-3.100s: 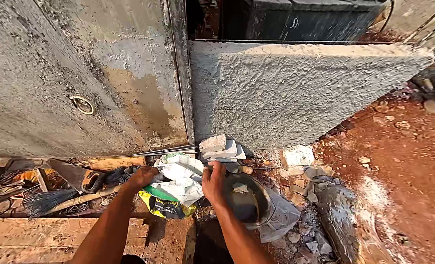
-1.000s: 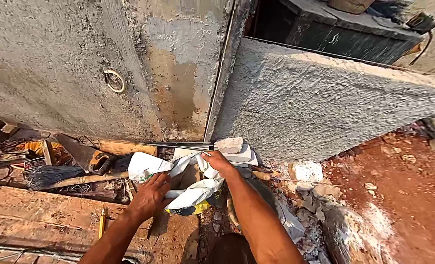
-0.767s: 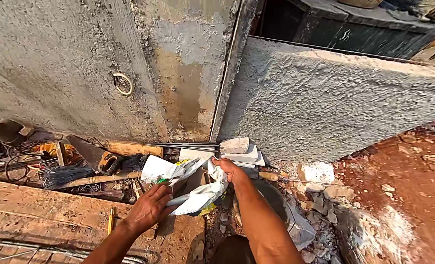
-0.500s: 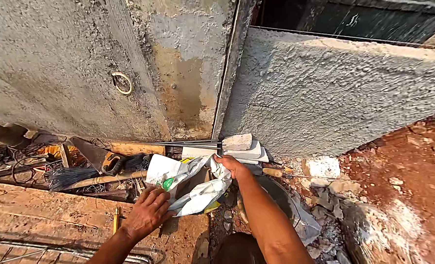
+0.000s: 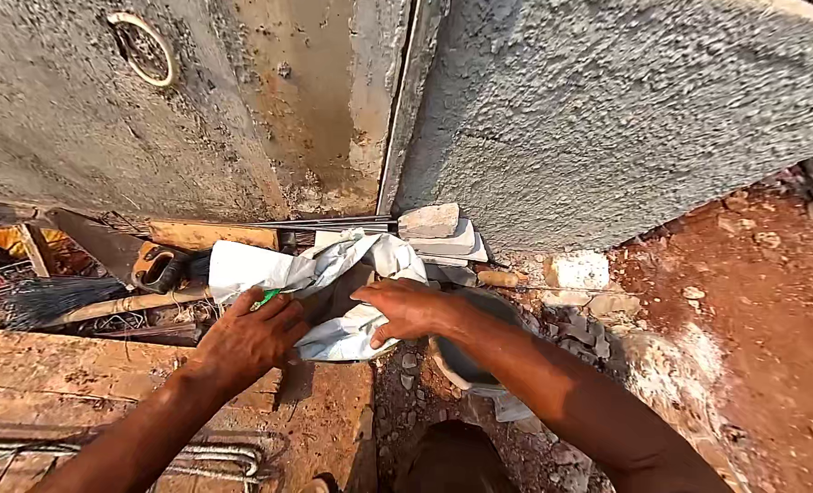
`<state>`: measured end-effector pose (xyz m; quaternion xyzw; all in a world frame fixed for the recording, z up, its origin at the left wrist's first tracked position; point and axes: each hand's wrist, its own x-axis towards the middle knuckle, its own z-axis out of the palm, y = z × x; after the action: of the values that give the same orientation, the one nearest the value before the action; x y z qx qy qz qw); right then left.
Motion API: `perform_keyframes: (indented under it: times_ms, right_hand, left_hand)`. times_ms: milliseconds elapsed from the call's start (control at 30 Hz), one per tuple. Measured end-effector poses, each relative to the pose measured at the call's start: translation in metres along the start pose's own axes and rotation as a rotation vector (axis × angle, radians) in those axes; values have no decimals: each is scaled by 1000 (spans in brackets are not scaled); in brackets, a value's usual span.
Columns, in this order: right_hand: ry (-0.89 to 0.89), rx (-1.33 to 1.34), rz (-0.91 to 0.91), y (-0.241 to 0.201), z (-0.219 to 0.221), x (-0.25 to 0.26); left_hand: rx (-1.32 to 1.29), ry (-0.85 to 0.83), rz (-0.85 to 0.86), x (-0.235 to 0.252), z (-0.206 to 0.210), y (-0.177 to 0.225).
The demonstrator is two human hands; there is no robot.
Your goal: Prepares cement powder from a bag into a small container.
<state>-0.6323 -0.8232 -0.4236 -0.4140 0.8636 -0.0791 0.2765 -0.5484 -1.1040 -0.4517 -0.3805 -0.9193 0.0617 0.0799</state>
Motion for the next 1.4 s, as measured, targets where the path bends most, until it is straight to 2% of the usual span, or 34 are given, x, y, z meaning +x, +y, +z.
perform_keyframes:
  times_ms: [100, 200, 400, 500, 600, 733, 800, 867, 900, 1033, 1100, 1233, 1333, 1400]
  right_hand:
    - [-52, -103, 77, -2, 7, -4]
    - [21, -223, 52, -9, 22, -12]
    - [525, -369, -189, 1, 79, -32]
    - [789, -405, -305, 10, 109, -36]
    - [909, -397, -356, 15, 126, -37]
    - [945, -352, -388, 20, 136, -38]
    - [942, -352, -394, 21, 138, -39]
    - [939, -356, -406, 19, 137, -38]
    - [934, -358, -418, 19, 137, -37]
    - [897, -382, -448, 17, 136, -41]
    - [879, -394, -454, 16, 139, -43]
    - [874, -384, -465, 12, 148, -47]
    - [851, -371, -444, 20, 167, -59]
    - [836, -364, -406, 26, 182, -68]
  left_hand:
    - [26, -32, -65, -4, 1, -4]
    - [-7, 81, -83, -16, 11, -3]
    - [-12, 354, -285, -37, 39, 11]
    - [-111, 397, -436, -41, 49, 16]
    - [-300, 417, -519, -43, 63, 13]
    - [-775, 237, -471, -52, 55, -3]
    - [-912, 245, -510, -50, 45, -5]
    - [-763, 291, -643, -35, 32, -4]
    - [-645, 249, -714, -25, 25, -5]
    - [-353, -163, -882, 28, 1, 2]
    - [-290, -295, -910, 50, -4, 7]
    - [-272, -326, -914, 74, 0, -2]
    - [-413, -308, -941, 77, 3, -38]
    - [-526, -265, -875, 74, 8, -60]
